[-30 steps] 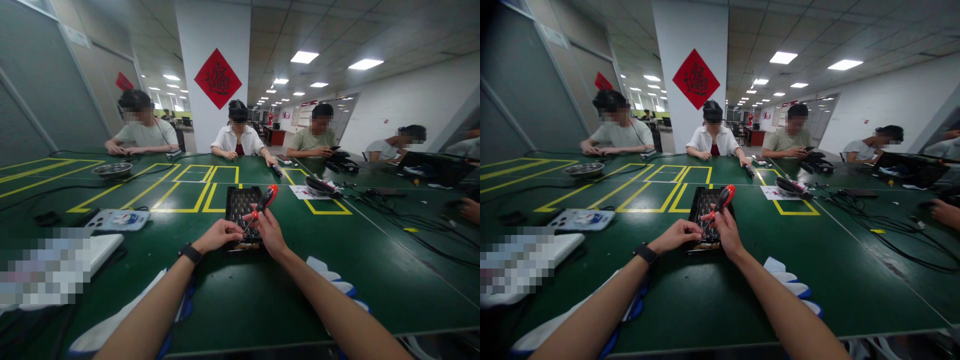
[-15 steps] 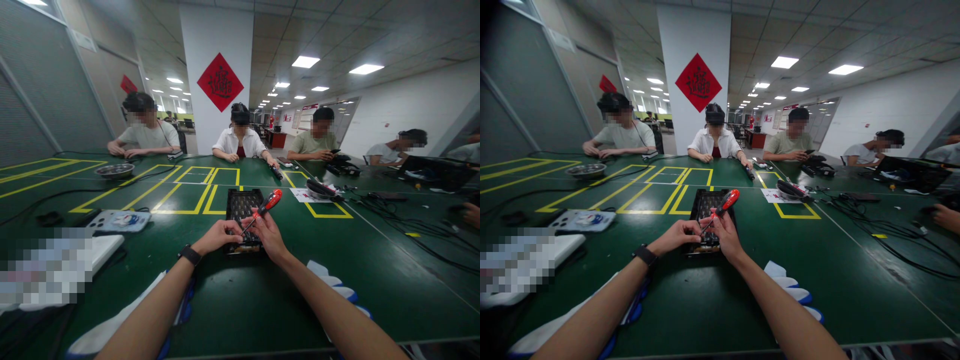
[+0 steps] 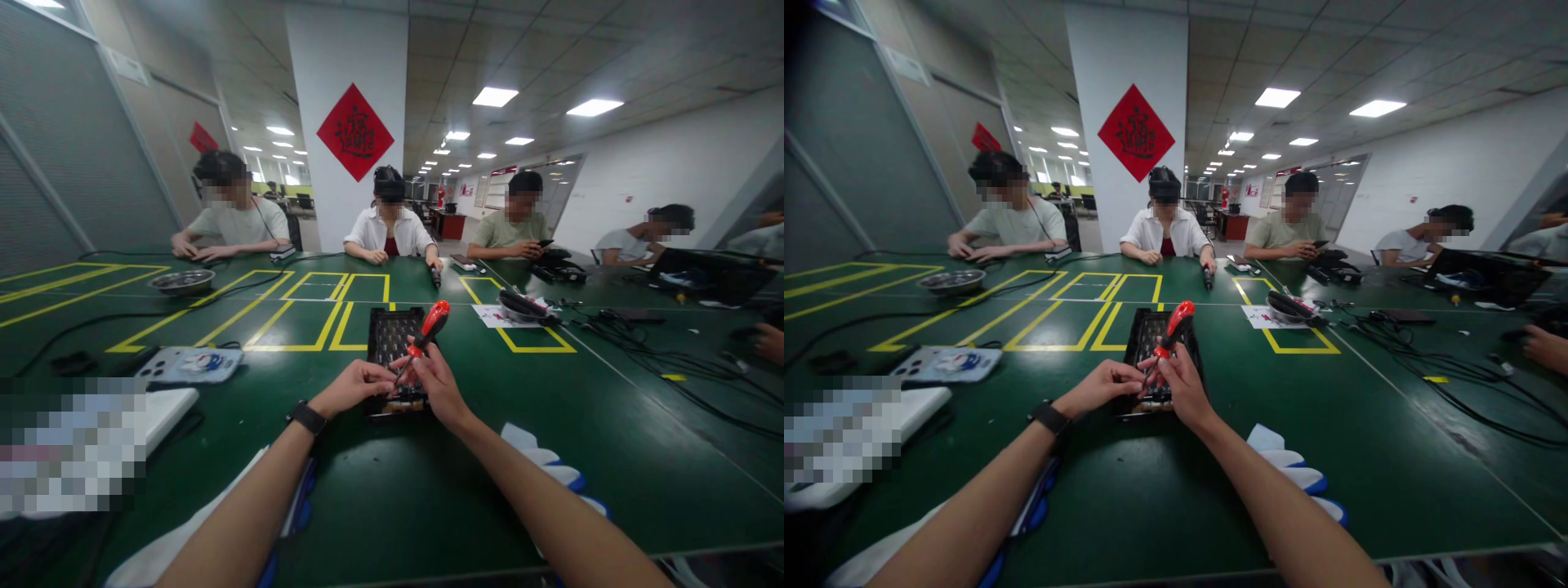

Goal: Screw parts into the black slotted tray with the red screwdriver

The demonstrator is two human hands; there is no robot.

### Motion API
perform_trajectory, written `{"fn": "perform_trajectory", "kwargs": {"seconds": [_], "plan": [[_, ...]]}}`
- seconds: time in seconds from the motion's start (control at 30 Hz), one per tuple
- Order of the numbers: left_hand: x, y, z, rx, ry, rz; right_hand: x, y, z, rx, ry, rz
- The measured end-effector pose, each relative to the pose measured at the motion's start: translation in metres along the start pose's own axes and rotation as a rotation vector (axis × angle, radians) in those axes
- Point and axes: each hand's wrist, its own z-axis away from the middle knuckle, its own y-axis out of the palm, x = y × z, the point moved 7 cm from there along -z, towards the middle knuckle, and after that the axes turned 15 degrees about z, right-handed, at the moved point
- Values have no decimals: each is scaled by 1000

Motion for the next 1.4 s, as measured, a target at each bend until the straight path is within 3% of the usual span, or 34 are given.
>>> {"fn": "perform_trajectory", "kwargs": {"seconds": [0.2, 0.47, 0.73, 1.0, 1.2, 1.4], "plan": [[1, 1, -2, -38, 21, -112, 0, -3, 1, -38, 24, -50], [0, 8, 0, 55, -23, -22, -10, -4, -1, -57, 63, -201], [0, -2, -2, -102, 58, -103, -11, -5, -2, -70, 58, -146], [3, 4, 1, 19, -25, -47, -11, -3, -1, -40, 66, -168], [-7, 6, 1, -50, 77, -150, -10, -3, 0, -39, 60, -131], [3, 4, 1, -3, -6, -59, -9, -3, -1, -34, 60, -192]]}}
